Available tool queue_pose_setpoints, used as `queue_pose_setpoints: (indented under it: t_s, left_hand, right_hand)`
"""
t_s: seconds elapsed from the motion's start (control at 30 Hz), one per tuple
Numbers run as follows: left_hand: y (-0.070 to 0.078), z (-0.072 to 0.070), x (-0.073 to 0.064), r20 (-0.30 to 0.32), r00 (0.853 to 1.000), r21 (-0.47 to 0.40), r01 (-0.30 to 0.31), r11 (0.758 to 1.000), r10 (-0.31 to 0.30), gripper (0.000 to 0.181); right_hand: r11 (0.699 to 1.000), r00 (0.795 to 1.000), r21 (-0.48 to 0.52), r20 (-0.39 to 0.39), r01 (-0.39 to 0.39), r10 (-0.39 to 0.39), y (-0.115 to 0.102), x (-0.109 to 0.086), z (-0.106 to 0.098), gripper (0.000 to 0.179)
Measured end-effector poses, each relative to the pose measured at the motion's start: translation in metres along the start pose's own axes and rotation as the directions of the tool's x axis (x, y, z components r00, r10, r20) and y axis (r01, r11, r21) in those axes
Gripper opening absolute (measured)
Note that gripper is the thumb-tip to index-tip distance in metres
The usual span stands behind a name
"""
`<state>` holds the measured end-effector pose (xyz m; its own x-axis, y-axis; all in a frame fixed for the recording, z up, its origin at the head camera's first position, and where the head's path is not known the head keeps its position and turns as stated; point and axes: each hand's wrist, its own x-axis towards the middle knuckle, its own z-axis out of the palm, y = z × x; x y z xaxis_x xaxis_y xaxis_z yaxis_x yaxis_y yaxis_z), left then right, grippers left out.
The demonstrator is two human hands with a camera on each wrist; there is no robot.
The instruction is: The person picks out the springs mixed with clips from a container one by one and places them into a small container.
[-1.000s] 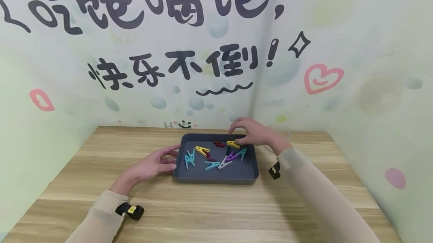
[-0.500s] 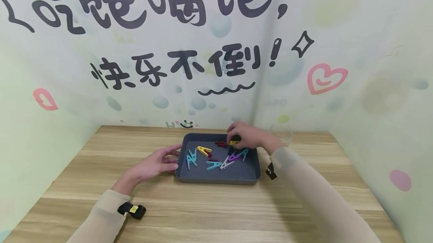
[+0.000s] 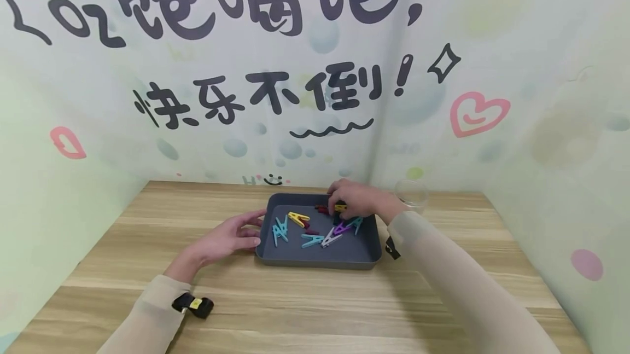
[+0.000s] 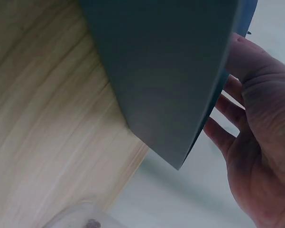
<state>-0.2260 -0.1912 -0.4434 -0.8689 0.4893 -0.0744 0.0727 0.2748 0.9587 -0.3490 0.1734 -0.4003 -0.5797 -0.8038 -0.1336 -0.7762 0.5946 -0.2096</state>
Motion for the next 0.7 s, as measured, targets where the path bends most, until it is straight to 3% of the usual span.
queue_pose_setpoints:
  t_s: [0.27, 0.7]
  left_hand:
    - [-0.0003, 0.0004, 0.0019, 0.002, 1.0, 0.002, 0.002, 1.0, -0.002, 0.073]
    - [-0.0005, 0.0001, 0.0017, -0.004, 1.0, 0.021, 0.012, 1.0, -0.012, 0.073]
  right_hand:
    - [0.999, 0.998, 0.015, 0.047, -0.037, 0.036, -0.0037, 0.0023, 0.001, 0.019]
    - [0.998, 0.997, 0.019, 0.051, -0.054, 0.053, -0.0019, 0.0033, 0.003, 0.016]
